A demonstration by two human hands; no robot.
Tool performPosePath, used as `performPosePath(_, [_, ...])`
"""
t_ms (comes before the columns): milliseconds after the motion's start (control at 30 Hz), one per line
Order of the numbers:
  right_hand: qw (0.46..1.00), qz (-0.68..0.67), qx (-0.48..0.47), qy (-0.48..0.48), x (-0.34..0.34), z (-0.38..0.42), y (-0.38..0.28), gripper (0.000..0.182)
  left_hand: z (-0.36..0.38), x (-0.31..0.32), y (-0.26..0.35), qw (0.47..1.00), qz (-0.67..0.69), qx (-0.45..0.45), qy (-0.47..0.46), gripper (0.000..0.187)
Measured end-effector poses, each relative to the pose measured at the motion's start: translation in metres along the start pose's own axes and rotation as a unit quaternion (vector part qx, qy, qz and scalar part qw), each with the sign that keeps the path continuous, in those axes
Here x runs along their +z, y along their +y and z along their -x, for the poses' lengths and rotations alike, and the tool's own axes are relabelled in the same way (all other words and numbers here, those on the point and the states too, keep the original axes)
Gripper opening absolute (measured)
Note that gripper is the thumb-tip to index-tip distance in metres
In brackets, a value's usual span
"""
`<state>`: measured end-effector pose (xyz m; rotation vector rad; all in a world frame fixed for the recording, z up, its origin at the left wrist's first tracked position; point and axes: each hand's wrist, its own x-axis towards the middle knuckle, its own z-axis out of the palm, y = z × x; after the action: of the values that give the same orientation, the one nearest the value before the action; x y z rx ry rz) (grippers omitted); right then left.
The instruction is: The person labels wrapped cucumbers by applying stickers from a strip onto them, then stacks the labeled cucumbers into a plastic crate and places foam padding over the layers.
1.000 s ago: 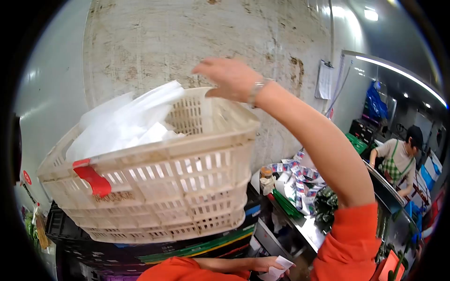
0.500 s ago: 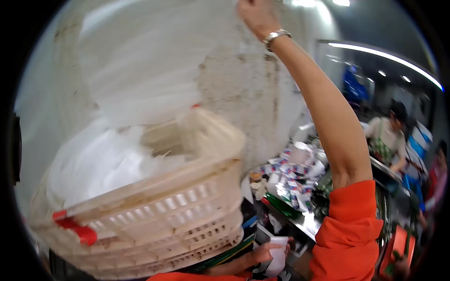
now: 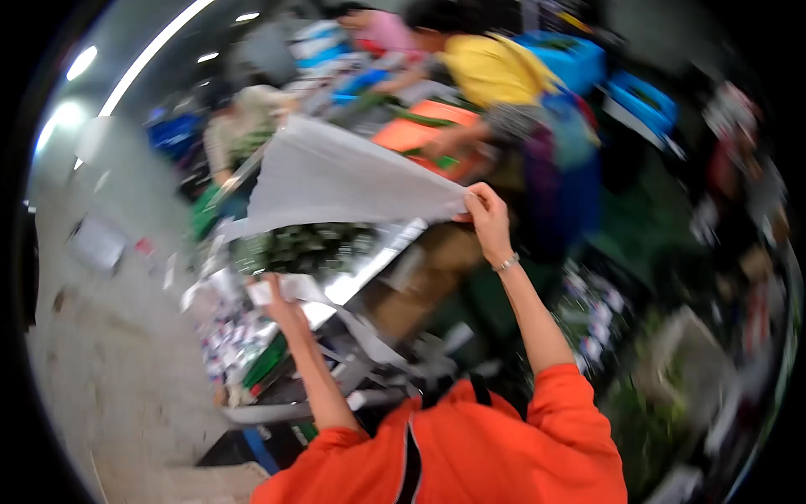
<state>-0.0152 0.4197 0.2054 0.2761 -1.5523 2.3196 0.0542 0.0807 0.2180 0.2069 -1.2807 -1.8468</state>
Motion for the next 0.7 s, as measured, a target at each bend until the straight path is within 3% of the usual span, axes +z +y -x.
performPosePath(67, [0.995,0.077,0.024,0.057,-0.082,0.039,0.004,0.011,0.025,0.050,-0.017,0.995,-0.052,0.030,-0.073,0.069])
performPosePath(200, [0.954,0.248,0.072,0.150,-0.201,0.115,-0.013,0.012,0.096,0.109,-0.099,0.943,-0.121,-0.128,-0.282,0.077])
performPosePath(267, [0.926,0.305,0.080,0.209,-0.237,0.137,-0.038,0.013,0.147,0.142,-0.131,0.920,-0.059,-0.146,-0.358,0.072])
performPosePath(333, [0.910,0.323,0.074,0.250,-0.284,0.145,-0.047,0.014,0.195,0.181,-0.139,0.876,-0.058,-0.165,-0.449,0.078])
performPosePath(400, [0.907,0.307,0.088,0.275,-0.299,0.136,-0.064,0.016,0.222,0.217,-0.135,0.774,-0.128,-0.295,-0.545,0.080])
performPosePath(433, [0.905,0.310,0.095,0.276,-0.314,0.129,-0.069,0.018,0.243,0.239,-0.152,0.786,-0.109,-0.096,-0.601,0.079])
performPosePath(467, [0.898,0.309,0.108,0.294,-0.331,0.119,-0.071,0.019,0.267,0.262,-0.173,0.765,-0.086,0.108,-0.629,0.078])
performPosePath(500, [0.898,0.291,0.115,0.309,-0.344,0.107,-0.075,0.019,0.289,0.280,-0.185,0.737,-0.095,0.171,-0.646,0.080])
performPosePath(567, [0.899,0.274,0.107,0.324,-0.368,0.082,-0.082,0.018,0.325,0.308,-0.197,0.685,-0.176,0.118,-0.697,0.071])
performPosePath(600, [0.900,0.277,0.092,0.324,-0.382,0.069,-0.086,0.018,0.338,0.323,-0.202,0.652,-0.245,0.000,-0.718,0.061])
performPosePath(667, [0.888,0.303,0.052,0.342,-0.416,0.041,-0.088,0.018,0.353,0.347,-0.227,0.714,-0.243,0.064,-0.654,0.032])
performPosePath(700, [0.875,0.328,0.033,0.354,-0.429,0.031,-0.094,0.017,0.354,0.361,-0.238,0.718,-0.279,0.046,-0.636,0.029])
